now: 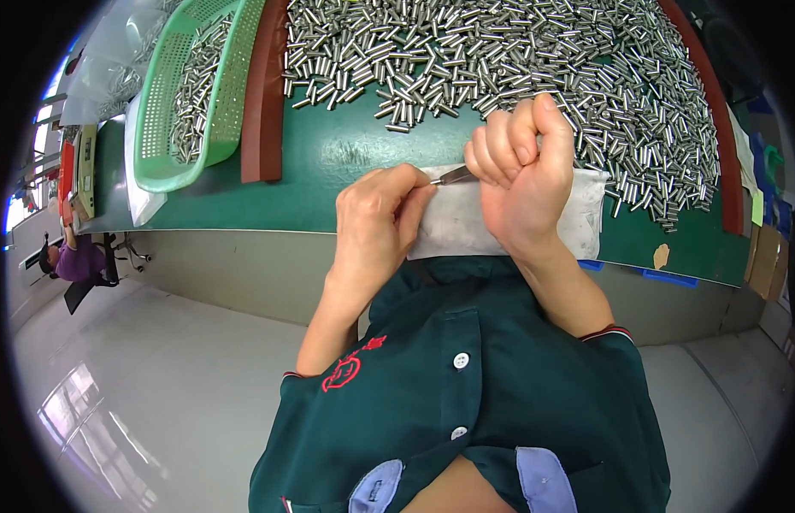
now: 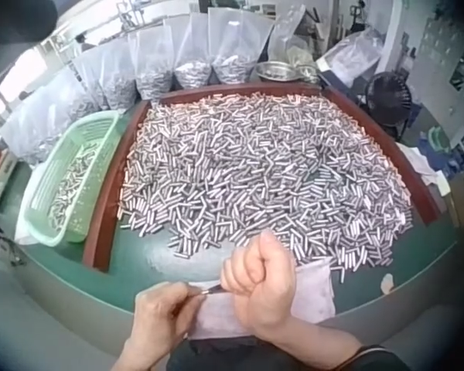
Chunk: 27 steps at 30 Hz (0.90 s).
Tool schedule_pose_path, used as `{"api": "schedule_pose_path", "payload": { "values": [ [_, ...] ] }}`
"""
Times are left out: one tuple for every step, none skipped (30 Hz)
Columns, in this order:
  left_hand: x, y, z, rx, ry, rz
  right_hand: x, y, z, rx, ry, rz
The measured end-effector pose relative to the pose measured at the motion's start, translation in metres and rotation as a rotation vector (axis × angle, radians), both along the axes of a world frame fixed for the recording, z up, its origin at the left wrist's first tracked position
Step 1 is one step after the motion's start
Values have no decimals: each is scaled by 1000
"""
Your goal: Inspecting small cylindrical metal pins at a manufacturing workbench using a hand tool.
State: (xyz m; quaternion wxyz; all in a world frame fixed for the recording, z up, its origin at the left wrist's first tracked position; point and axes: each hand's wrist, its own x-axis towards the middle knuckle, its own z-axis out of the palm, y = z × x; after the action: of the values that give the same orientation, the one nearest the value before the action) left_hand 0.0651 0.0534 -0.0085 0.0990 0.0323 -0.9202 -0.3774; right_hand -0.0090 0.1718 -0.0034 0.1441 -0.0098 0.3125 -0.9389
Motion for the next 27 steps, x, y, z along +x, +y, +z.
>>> {"api": "schedule_pose_path", "payload": {
  "values": [
    [0, 0, 0, 4, 4, 1, 0, 0, 0, 3, -1, -1],
    [0, 0, -1, 9, 8, 2, 0, 0, 0, 9, 3, -2],
    [-1, 0, -1, 11, 7, 1, 0, 0, 0, 16, 6, -4],
    [-1, 0, -1, 7, 12, -2, 1, -1, 0, 18, 5, -4],
    [-1, 0, -1, 3, 17, -5, 1, -1, 0, 30, 17, -3],
    [-1, 0, -1, 6, 15, -5, 1, -1, 0, 41, 29, -2],
    [-1, -1, -1, 13, 16, -5, 1, -2, 1, 44, 28, -1],
    [-1, -1, -1, 20, 17, -5, 2, -3, 2, 93, 54, 4],
    [-2, -2, -1, 23, 15, -4, 4, -5, 3, 143, 81, 10],
    [-2, -2, -1, 30, 2, -9, 6, -7, 4, 146, 79, 11],
    [-3, -3, -1, 37, -10, -14, 8, -10, 4, 189, 123, -11],
    [-3, -3, -1, 40, -12, -13, 9, -11, 4, 231, 168, -32],
    [-3, -3, -2, 41, -14, -15, 10, -12, 2, 230, 212, -15],
    [-3, -3, -2, 42, -15, -16, 12, -13, 2, 232, 210, -13],
    [-3, -3, -1, 45, -17, -14, 14, -15, 3, 298, 258, -31],
    [-4, -3, 1, 42, -22, -23, 15, -16, 3, 362, 307, -50],
    [-5, -3, 2, 38, -27, -32, 16, -17, 1, 362, 309, -50],
    [-4, -3, 2, 38, -25, -32, 16, -17, -1, 396, 369, -66],
    [-4, -3, 0, 53, -6, -24, 15, -18, -2, 425, 432, -79],
    [-4, -4, 0, 66, 13, -16, 14, -18, 0, 406, 367, -66],
    [-3, -5, 2, 61, 20, -11, 13, -17, 2, 387, 302, -53],
    [-1, -5, 6, 264, -59, 38, 12, -15, 1, 308, 240, -40],
    [0, -7, 9, 467, -138, 87, 10, -13, 2, 273, 209, -24],
    [0, -11, 6, 723, -156, 75, 8, -12, 3, 239, 178, -8],
    [-2, -14, 7, 1019, -186, 63, 8, -12, 3, 252, 176, -11],
    [-4, -17, 7, 1315, -213, 46, 9, -12, 3, 252, 176, -13],
    [-4, -22, 3, 1457, -222, -27, 10, -12, 3, 252, 176, -16]
  ]
}}
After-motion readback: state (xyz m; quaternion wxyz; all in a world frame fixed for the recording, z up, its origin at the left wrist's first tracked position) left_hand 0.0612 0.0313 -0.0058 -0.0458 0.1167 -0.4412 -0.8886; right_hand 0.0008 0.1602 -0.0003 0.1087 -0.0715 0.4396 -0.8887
